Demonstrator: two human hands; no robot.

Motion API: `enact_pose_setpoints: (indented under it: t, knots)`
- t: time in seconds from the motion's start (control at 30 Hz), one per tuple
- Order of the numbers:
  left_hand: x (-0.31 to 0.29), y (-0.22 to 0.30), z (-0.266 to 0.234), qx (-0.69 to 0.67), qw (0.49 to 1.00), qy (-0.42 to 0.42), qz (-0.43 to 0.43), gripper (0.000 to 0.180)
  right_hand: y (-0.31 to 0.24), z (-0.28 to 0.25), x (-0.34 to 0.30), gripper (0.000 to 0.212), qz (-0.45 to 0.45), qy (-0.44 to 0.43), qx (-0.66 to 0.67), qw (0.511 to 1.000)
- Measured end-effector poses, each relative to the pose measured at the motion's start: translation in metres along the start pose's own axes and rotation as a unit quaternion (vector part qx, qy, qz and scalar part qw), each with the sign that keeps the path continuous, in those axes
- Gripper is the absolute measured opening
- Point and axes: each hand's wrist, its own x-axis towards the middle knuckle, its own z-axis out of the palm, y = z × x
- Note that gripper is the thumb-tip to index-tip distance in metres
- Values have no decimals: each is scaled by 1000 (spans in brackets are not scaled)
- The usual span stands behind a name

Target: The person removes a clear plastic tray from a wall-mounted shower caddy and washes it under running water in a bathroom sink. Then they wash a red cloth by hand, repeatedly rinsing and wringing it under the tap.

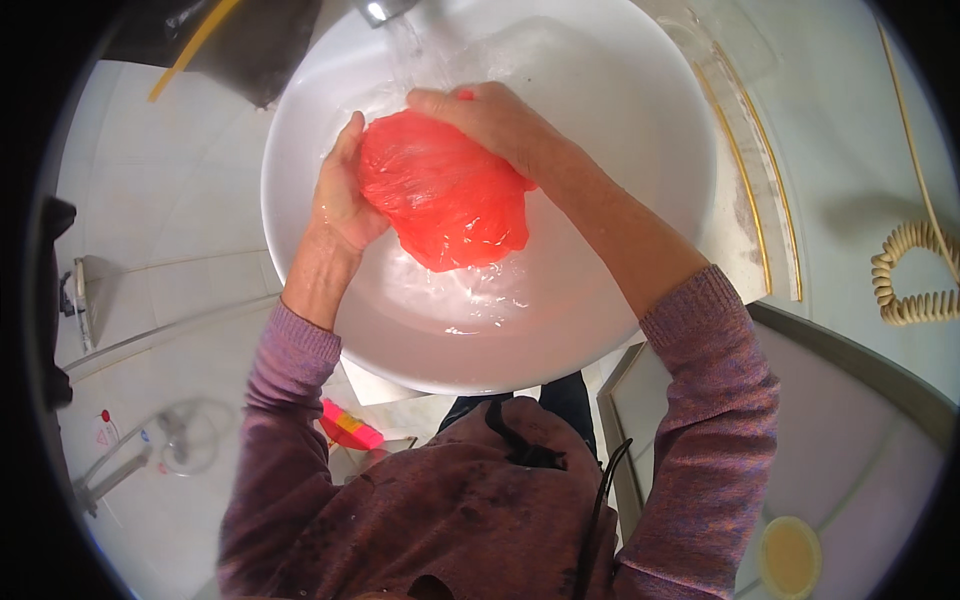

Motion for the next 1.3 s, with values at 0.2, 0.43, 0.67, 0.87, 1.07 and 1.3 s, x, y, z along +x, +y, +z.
enact_pose_setpoints:
  t: [0.2,0.43,0.67,0.87,1.07,1.3]
  knots:
    - [2,0,1,27,1000,-9,11,45,9,-15,3,26,-48,-35,-9,998]
    - [-4,-5,-1,299,948,-96,43,50,5,-26,6,23,-115,74,163,977]
    - [7,-2,-9,302,953,-5,-11,50,18,-42,17,19,-171,249,121,946]
    - [17,-8,-20,32,999,3,-38,37,22,29,-6,21,-327,138,-41,934]
    - [2,-20,-16,49,997,-31,-60,26,16,78,-12,12,-524,155,-347,763]
    - [-5,-15,-15,87,995,-44,8,23,9,92,-4,33,-438,232,-358,791]
